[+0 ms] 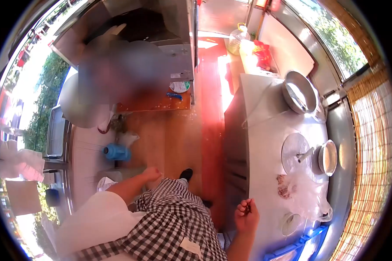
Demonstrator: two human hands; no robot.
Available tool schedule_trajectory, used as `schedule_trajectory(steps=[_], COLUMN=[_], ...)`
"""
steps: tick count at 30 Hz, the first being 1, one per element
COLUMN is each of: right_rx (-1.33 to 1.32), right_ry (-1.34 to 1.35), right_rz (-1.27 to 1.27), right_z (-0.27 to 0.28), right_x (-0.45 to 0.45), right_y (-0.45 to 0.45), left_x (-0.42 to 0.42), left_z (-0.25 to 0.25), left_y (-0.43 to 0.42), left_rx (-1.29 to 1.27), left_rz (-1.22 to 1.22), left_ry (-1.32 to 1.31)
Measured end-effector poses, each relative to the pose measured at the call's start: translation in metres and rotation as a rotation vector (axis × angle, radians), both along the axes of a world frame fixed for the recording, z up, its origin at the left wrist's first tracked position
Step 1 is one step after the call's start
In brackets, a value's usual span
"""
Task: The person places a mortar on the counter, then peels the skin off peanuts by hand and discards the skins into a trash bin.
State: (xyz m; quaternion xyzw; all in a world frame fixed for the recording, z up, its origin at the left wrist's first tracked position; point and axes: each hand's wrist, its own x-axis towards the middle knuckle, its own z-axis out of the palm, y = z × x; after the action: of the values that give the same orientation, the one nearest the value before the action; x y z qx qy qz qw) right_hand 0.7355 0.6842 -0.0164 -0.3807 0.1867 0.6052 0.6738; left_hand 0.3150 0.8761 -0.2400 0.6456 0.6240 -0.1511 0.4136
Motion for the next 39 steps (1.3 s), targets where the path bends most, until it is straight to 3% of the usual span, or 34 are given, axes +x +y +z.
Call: schedule_trajectory(steps=[5, 13, 16, 26, 29, 34, 37, 39], right_rx=[-0.028, -0.072, -0.059, -0.146, -0.204, -0.201, -0.169, -0.186], right_ry=[0.036, -0.054, -0.058, 0.028, 0.013, 0.038, 0.049, -0.007], right_rz=[0.154, 0.356, 0.396, 0.423, 0.383, 0.234, 0.172, 0.236], right_z=[-0.003, 0.016, 0.01, -0.039, -0.04, -0.054, -0.057, -0.057], right_x=[-0.04, -0.077, -0.076, -0.078, -0.082, -0.105, -0.132, -0.153], right_y=[0.053, 0.13, 0.144, 0.167, 0.186, 0.249, 0.302, 0.334], left_x=[-0.049, -0.102, -0.118, -0.113, -0.1, -0.089, -0.094, -0.09], left_z=[-0.017, 0.004, -0.029, -0.049, -0.06, -0.027, -0.046, 0.022], left_y=[0.029, 0.027, 0.004, 0.044, 0.091, 0.197, 0.262, 0.316], left_rx=[0.027, 0.056, 0.044, 0.069, 0.093, 0.056, 0.083, 0.122], left_rz=[0.196, 0.528, 0.679, 0.708, 0.626, 0.481, 0.549, 0.416], left_ry=[-0.027, 0.005, -0.067, -0.159, -0.14, -0.129, -0.255, -0.132])
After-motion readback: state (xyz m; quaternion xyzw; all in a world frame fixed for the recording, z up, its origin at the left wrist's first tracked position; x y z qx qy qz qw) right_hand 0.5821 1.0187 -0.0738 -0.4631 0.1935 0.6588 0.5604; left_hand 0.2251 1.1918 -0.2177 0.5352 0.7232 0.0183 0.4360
